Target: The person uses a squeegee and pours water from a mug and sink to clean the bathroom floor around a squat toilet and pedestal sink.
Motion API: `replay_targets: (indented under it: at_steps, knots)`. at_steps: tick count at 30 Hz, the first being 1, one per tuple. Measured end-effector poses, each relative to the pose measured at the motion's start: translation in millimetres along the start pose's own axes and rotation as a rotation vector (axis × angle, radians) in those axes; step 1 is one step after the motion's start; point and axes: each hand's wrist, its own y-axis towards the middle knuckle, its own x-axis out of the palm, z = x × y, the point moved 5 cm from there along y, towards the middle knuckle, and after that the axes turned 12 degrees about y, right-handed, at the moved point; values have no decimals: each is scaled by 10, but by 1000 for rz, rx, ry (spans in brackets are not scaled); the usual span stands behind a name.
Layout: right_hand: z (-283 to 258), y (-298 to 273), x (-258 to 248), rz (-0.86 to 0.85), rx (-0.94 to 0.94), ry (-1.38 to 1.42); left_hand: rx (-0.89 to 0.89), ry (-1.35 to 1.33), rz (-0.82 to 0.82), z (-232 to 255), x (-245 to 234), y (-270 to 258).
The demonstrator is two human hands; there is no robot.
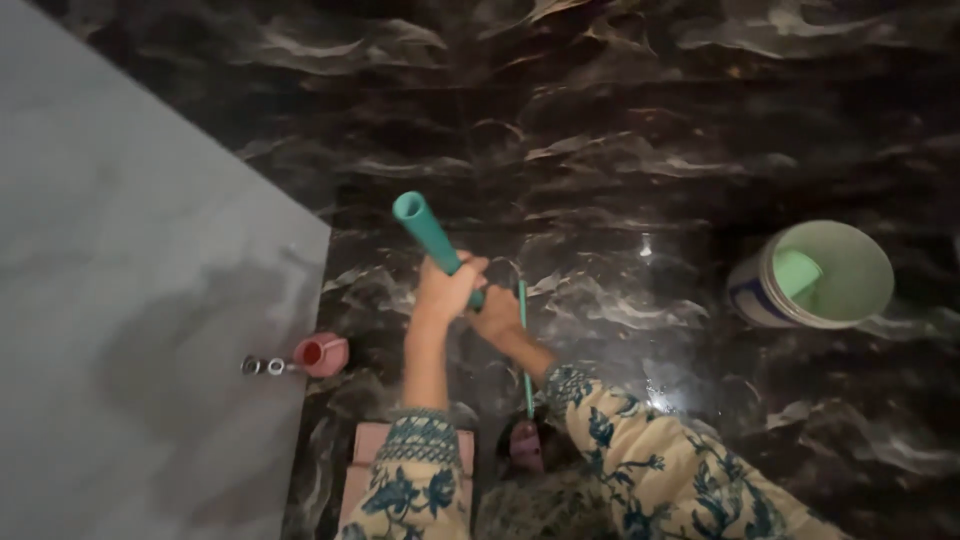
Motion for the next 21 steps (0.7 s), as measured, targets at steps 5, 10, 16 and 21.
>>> replay_targets:
  at_steps: [5, 10, 16, 21]
  knots:
    - [24, 36, -205, -113, -54, -39, 65, -5, -12, 191, 166, -179]
    - [233, 51, -396, -242, -94, 10, 34, -8, 84, 273, 439, -377]
    - [1499, 733, -503, -459, -380, 180, 205, 226, 340, 346, 1210, -623]
    - [2401, 716, -1045, -1006, -205, 836, 173, 505, 236, 306, 2434, -781]
